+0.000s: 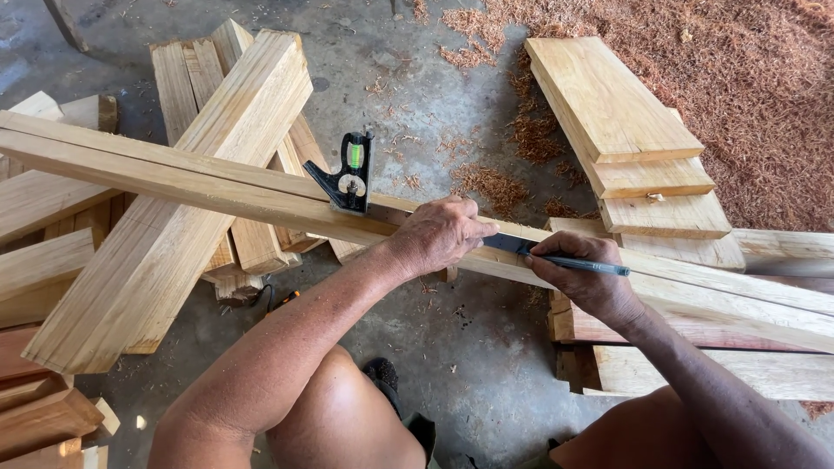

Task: Marking measurement lines on long wooden planks using a combination square and a pen for future cutting.

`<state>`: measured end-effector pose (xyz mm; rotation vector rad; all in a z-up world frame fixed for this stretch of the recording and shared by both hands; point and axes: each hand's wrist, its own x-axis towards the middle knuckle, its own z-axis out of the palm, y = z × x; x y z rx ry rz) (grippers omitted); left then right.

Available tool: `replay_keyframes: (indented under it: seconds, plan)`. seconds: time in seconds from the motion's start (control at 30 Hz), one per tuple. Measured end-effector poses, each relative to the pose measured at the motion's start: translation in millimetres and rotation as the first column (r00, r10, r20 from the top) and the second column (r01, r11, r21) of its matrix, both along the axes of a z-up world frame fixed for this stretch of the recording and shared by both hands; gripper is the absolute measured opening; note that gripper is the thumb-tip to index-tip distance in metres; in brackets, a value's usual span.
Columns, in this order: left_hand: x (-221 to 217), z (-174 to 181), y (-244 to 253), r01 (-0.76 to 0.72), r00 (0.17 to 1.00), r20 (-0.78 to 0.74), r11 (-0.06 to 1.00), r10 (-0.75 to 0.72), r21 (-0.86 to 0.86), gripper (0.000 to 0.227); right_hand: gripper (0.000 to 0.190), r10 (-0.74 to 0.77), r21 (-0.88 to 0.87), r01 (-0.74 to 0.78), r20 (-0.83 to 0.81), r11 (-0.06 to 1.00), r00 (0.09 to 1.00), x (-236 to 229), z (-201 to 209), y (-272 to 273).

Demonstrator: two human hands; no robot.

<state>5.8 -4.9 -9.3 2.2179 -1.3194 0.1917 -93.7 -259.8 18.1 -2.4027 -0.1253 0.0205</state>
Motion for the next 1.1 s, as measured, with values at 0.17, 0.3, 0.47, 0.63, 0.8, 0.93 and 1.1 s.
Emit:
replay_keyframes:
  seconds: [0.17, 0.3, 0.47, 0.63, 0.8, 0.93, 1.1]
  plan:
    - [-0.4, 1.2, 0.3, -0.001, 1.000, 0.005, 1.000, 0.001, 0.005, 0.024, 0.020, 0.004, -0.002, -0.004, 0.017, 1.000, 1.000, -0.7, 0.0, 1.0]
    - [0.6, -2.3, 0.2, 0.007, 1.000, 0.016, 1.000, -0.007, -0.015, 0.024, 0.019, 0.003, -0.018, -0.003, 0.007, 1.000, 1.000, -0.6, 1.5, 1.7]
    - [0.0, -0.7, 0.4, 0.009, 1.000, 0.008, 1.000, -0.009, -0.019, 0.023, 0.019, 0.003, -0.023, -0.003, 0.008, 1.000, 1.000, -1.1, 0.8, 1.9]
    - [-0.6, -0.3, 0.2, 0.001, 1.000, 0.002, 1.000, -0.001, -0.018, 0.023, 0.018, 0.026, 0.019, -0.026, 0.000, 0.999, 1.000, -0.8, 0.7, -0.3]
    - [0.7, -3.6, -0.6, -0.001, 1.000, 0.007, 1.000, 0.001, -0.017, 0.022, 0.018, 0.017, 0.023, -0.018, 0.011, 1.000, 1.000, -0.9, -0.9, 0.2]
    - [0.6, -2.7, -0.8, 0.000, 1.000, 0.010, 1.000, 0.000, 0.004, 0.023, 0.018, 0.014, 0.014, -0.014, 0.014, 1.000, 1.000, -0.9, -0.4, -0.2]
    - [1.7, -5.3, -0.6, -0.005, 1.000, 0.007, 1.000, 0.005, 0.005, 0.022, 0.018, 0.024, 0.014, -0.024, 0.003, 1.000, 1.000, -0.1, -0.8, -0.5]
